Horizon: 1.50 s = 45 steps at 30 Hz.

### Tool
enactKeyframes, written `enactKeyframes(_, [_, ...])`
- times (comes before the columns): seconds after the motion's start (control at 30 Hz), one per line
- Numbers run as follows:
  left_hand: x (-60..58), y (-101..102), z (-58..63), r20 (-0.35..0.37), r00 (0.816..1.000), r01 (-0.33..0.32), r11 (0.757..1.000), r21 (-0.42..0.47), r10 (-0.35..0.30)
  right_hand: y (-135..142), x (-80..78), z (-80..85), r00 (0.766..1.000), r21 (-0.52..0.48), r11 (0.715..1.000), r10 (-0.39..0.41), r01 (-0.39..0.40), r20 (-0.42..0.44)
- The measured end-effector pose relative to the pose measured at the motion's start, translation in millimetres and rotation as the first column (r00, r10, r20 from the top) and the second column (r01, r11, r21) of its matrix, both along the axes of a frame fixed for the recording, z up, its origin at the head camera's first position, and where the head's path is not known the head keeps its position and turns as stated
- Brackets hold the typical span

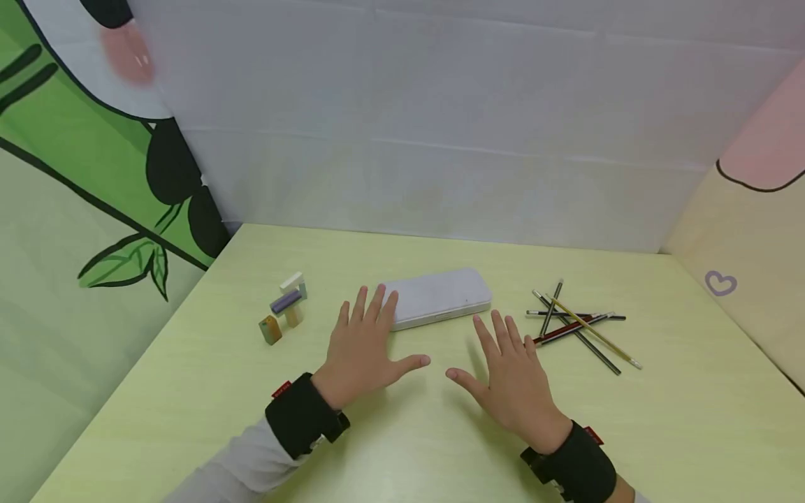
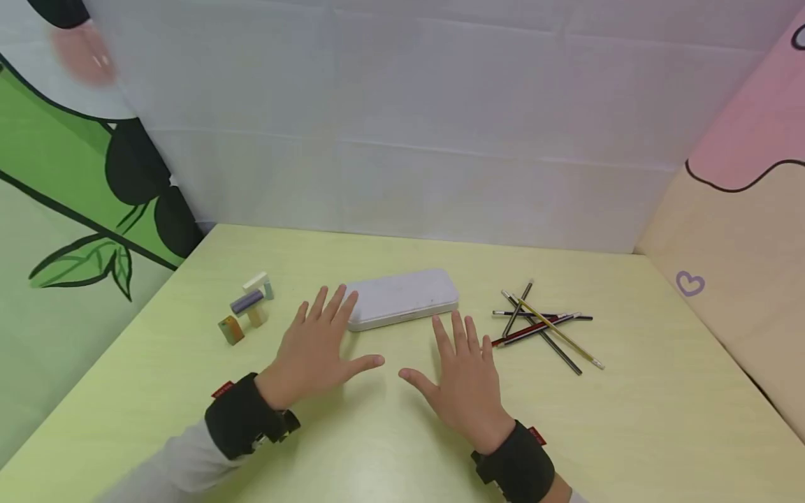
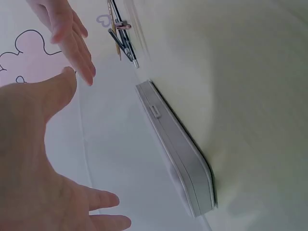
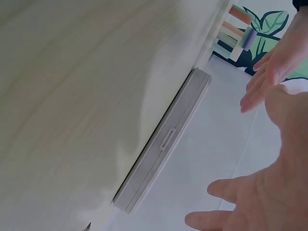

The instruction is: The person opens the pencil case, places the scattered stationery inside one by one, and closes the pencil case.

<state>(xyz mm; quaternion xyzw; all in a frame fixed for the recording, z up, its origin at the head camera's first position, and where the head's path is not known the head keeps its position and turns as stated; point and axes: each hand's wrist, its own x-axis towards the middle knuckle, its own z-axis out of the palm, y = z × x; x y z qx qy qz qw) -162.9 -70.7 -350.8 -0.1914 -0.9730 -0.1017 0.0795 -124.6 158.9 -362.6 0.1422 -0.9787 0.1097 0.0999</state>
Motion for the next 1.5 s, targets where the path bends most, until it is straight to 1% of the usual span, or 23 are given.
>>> enactKeyframes(0.13, [-18.3, -2, 7.8, 0.042, 0.999, 0.02, 0.998, -0.054, -0.018, 0, 0.5, 1.3, 1.0, 0.0, 1.0, 0.0, 0.0, -0.007])
enactKeyframes(0.23, [-29.9, -2, 13.2, 0.105, 0.993, 0.053, 0.996, -0.065, -0.046, 0, 0.6, 1.6, 1.0, 0.0, 1.0, -0.001, 0.001, -0.005])
enactKeyframes(0.37, [-38.1, -1, 15.0, 0.2, 0.976, 0.094, 0.994, -0.046, -0.083, 1, 1.1, 1.8, 1.0, 0.005, 1.0, -0.007, 0.007, 0.006])
enactKeyframes(0.43, [-40.7, 1, 14.0, 0.23, 0.969, 0.102, 0.994, -0.042, -0.089, 1, 1.8, 1.8, 1.0, 0.009, 1.0, -0.011, 0.011, 0.009])
enactKeyframes(0.53, [-46.8, 4, 11.5, 0.232, 0.969, 0.101, 0.994, -0.032, -0.091, 2, 2.6, 2.1, 1.0, 0.012, 1.0, -0.011, 0.011, -0.003])
enactKeyframes(0.7, [-64.2, 4, 8.8, 0.22, 0.971, 0.101, 0.994, -0.033, -0.091, 0, 2.5, 2.7, 1.0, 0.011, 1.0, -0.003, 0.004, -0.018])
enactKeyframes(0.8, [-74.4, 4, 7.6, 0.25, 0.964, 0.105, 0.993, -0.053, -0.089, -1, 3.1, 2.7, 1.0, 0.015, 1.0, 0.001, 0.0, -0.014])
enactKeyframes(0.97, [-87.5, 4, 4.0, 0.304, 0.95, 0.103, 0.993, -0.065, -0.078, -2, 4.6, 3.8, 1.0, 0.025, 1.0, -0.006, 0.006, 0.001])
enactKeyframes(1.13, [-96.5, 9, 0.6, 0.314, 0.945, 0.108, 0.993, -0.052, -0.086, 3, 4.3, 2.0, 1.0, 0.018, 1.0, -0.016, 0.016, -0.002])
enactKeyframes(1.37, [-104.7, 11, -1.7, 0.343, 0.929, 0.147, 0.989, 0.0, -0.138, 4, 2.6, -2.4, 1.0, 0.01, 1.0, -0.012, 0.012, 0.001])
enactKeyframes(1.5, [-107.3, 13, -1.6, 0.361, 0.919, 0.163, 0.987, 0.013, -0.157, 3, 3.0, -2.7, 1.0, 0.013, 1.0, -0.007, 0.007, -0.008])
